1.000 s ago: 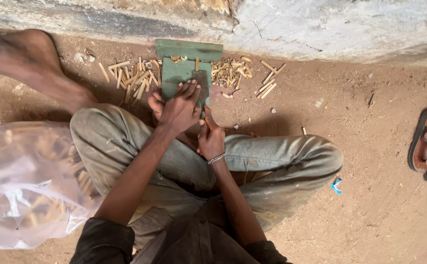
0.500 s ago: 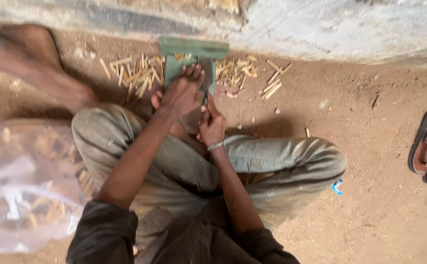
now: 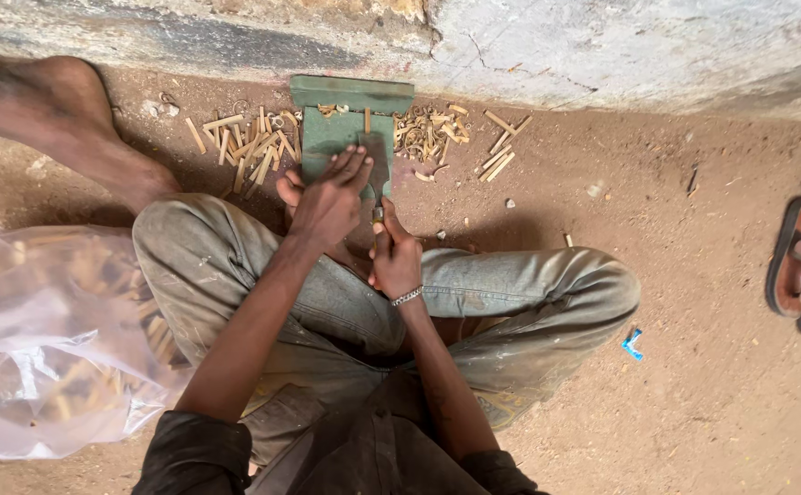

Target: The person sits on the floor and uses a chisel to shape small wooden dowels on a green cutting board. They repeatedly hold the dowels and strike the chisel to shave off wood, then place the finished pieces into a plastic bag.

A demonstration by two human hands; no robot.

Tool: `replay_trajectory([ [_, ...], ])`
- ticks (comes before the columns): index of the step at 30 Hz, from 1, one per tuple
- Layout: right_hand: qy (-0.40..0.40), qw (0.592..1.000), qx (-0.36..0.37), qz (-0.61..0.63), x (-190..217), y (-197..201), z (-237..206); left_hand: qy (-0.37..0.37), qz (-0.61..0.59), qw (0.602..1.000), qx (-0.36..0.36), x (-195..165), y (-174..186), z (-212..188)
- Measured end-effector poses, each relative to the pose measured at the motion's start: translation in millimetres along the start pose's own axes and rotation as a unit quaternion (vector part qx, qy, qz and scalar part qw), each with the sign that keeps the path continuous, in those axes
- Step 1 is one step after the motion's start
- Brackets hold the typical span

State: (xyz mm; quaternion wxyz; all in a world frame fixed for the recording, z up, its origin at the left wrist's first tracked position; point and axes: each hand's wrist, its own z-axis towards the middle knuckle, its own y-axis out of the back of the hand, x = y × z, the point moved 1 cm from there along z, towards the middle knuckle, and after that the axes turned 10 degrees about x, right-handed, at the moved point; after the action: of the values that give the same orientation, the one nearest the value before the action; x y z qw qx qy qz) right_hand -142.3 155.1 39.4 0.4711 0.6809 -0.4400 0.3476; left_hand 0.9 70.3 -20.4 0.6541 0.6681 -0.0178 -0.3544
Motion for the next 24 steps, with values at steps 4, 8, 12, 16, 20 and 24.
replay_trajectory([
  [4, 0.01, 0.999, -0.005, -0.039, -0.5, -4.6, 4.4, 0.006, -0.071, 0.995, 0.077, -2.8, 8.9, 5.3],
  [8, 0.06, 0.996, -0.027, -0.062, 2.7, -6.0, 7.3, 0.005, -0.048, 0.992, 0.118, -2.8, 17.8, 12.7],
  [12, 0.014, 0.999, -0.025, -0.034, 5.8, -7.0, 16.0, 0.001, -0.045, 0.992, 0.115, 4.0, 8.4, 19.5],
  [16, -0.006, 0.999, -0.016, -0.029, -0.7, -7.9, 33.5, 0.002, -0.06, 0.993, 0.106, 20.4, -12.8, 33.5],
  [20, -0.008, 0.999, -0.037, -0.008, -19.0, -13.9, 49.7, -0.013, 0.052, 0.994, 0.092, 35.4, -20.5, 47.2],
  [24, 0.08, 0.992, -0.034, 0.095, -32.4, -14.6, 56.2, -0.014, -0.089, 0.996, 0.016, 39.0, -1.3, 45.6],
])
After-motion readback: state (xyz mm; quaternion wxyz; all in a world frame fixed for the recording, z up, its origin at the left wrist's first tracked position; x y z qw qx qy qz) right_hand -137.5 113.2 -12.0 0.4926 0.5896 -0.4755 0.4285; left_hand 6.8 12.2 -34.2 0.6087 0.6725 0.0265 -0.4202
